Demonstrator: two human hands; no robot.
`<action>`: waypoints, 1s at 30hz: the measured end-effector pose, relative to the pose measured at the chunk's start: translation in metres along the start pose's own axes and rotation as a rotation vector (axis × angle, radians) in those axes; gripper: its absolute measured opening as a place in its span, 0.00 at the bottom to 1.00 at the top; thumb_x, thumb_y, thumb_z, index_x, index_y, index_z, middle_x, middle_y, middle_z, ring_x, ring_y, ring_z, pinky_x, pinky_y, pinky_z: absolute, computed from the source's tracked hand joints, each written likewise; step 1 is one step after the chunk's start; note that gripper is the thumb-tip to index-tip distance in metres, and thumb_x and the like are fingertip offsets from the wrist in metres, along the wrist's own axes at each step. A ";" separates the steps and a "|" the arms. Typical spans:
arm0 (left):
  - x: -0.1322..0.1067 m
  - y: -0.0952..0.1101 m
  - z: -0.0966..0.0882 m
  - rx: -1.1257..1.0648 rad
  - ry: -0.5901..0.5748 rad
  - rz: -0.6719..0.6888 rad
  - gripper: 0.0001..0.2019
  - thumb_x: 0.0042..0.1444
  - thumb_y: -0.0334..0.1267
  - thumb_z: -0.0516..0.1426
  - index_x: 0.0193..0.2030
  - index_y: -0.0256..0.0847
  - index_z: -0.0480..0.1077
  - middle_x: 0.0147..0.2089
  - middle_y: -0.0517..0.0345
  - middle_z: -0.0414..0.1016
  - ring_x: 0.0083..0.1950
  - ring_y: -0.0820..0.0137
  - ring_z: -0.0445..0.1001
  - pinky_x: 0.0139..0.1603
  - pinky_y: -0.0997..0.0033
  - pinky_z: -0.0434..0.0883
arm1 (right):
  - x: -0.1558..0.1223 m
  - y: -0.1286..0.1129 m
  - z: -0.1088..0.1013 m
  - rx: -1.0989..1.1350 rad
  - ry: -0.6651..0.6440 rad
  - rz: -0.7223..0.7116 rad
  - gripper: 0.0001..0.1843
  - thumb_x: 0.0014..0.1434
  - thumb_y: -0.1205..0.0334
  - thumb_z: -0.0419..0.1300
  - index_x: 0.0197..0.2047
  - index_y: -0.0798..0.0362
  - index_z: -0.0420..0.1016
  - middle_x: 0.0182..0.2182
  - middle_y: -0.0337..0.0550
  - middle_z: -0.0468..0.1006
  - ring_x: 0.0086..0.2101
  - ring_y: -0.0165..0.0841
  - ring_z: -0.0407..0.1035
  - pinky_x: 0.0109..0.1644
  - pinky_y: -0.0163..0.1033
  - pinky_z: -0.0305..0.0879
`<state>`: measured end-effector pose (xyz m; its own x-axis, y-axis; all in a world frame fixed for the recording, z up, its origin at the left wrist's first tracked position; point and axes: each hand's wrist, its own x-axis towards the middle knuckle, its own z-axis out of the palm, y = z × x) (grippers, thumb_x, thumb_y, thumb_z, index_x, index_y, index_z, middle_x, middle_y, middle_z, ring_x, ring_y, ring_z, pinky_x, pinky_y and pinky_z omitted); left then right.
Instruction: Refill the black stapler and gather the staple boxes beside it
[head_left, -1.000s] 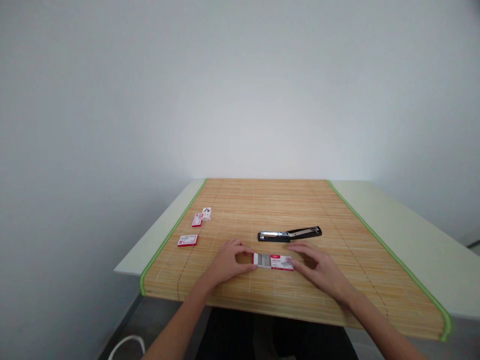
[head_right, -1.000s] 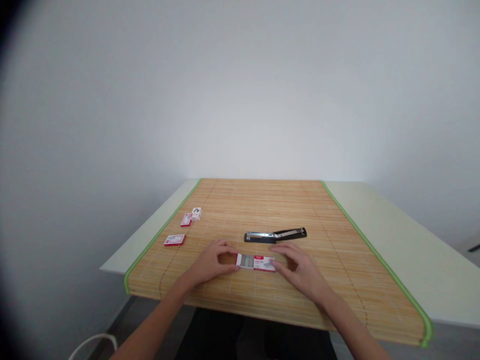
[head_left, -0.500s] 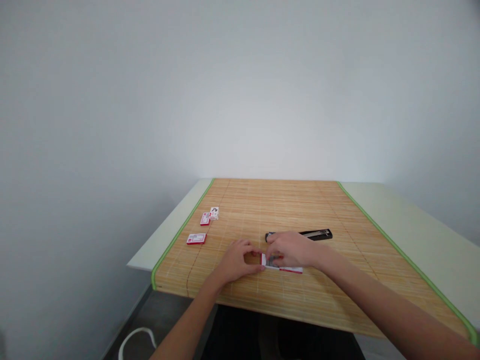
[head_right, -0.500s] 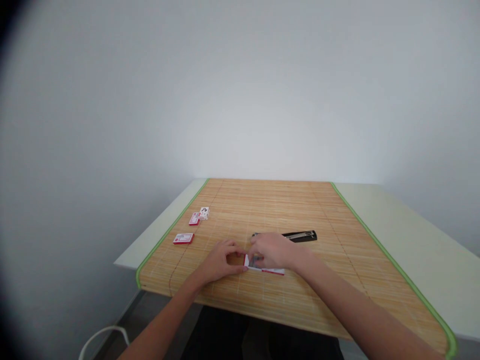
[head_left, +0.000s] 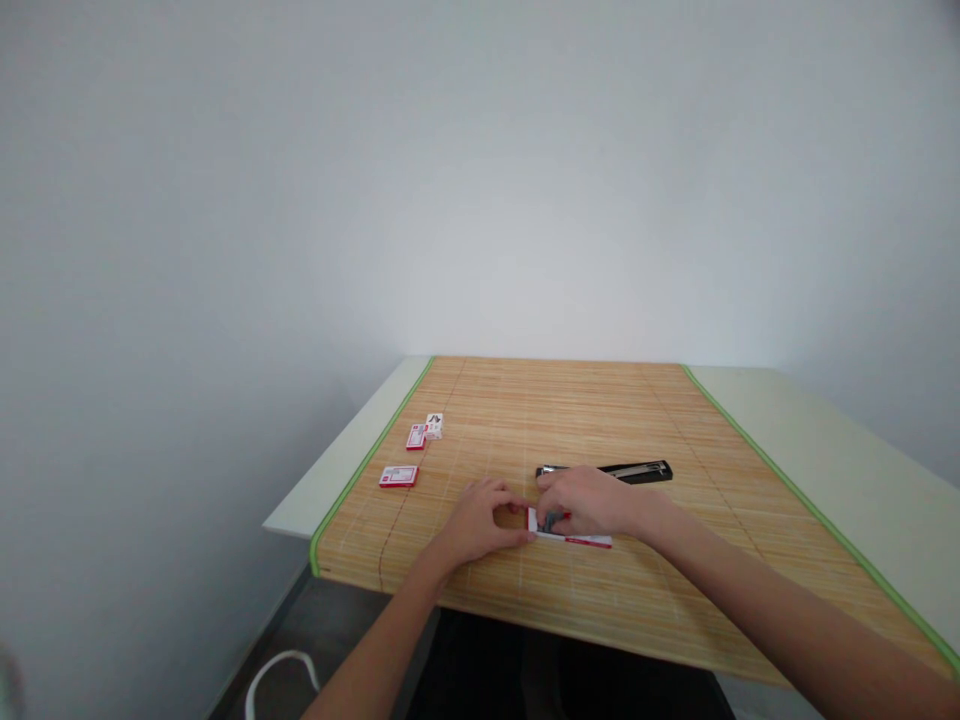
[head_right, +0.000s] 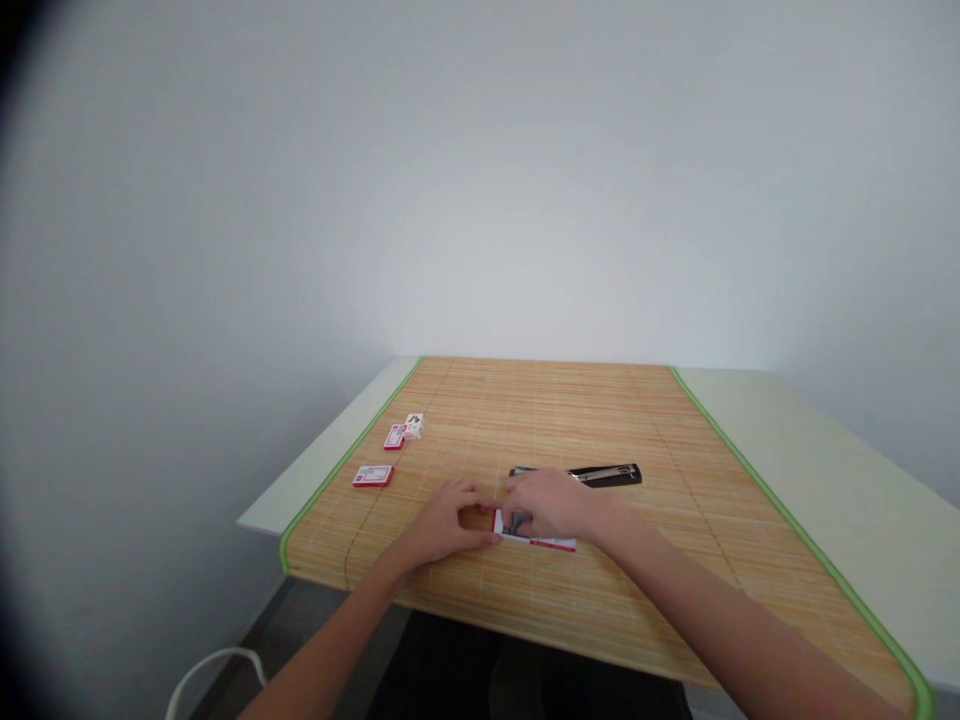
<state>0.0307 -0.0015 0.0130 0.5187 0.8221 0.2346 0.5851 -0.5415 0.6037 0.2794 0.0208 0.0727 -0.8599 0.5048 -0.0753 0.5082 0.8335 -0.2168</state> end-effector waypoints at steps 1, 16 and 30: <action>0.000 0.000 0.000 0.000 0.000 0.001 0.20 0.49 0.55 0.71 0.45 0.50 0.80 0.45 0.58 0.76 0.48 0.61 0.72 0.53 0.63 0.66 | -0.001 0.000 0.002 0.001 0.014 0.001 0.10 0.59 0.62 0.64 0.43 0.42 0.84 0.37 0.39 0.76 0.39 0.35 0.71 0.39 0.35 0.59; 0.000 0.001 0.000 -0.029 0.000 -0.016 0.19 0.49 0.55 0.70 0.45 0.50 0.80 0.45 0.57 0.76 0.49 0.60 0.73 0.54 0.62 0.66 | -0.051 -0.010 0.017 0.143 0.339 0.348 0.04 0.61 0.67 0.62 0.37 0.49 0.78 0.40 0.42 0.77 0.40 0.37 0.72 0.44 0.38 0.65; 0.000 0.004 -0.001 -0.044 0.009 -0.009 0.18 0.49 0.54 0.71 0.44 0.50 0.80 0.45 0.58 0.77 0.49 0.60 0.72 0.54 0.61 0.66 | -0.079 -0.015 0.042 0.333 0.386 0.495 0.06 0.62 0.56 0.65 0.40 0.48 0.77 0.32 0.38 0.77 0.33 0.34 0.70 0.38 0.38 0.63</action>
<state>0.0326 -0.0032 0.0157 0.5079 0.8287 0.2352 0.5617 -0.5256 0.6389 0.3382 -0.0410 0.0415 -0.4225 0.9014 0.0949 0.7407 0.4038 -0.5369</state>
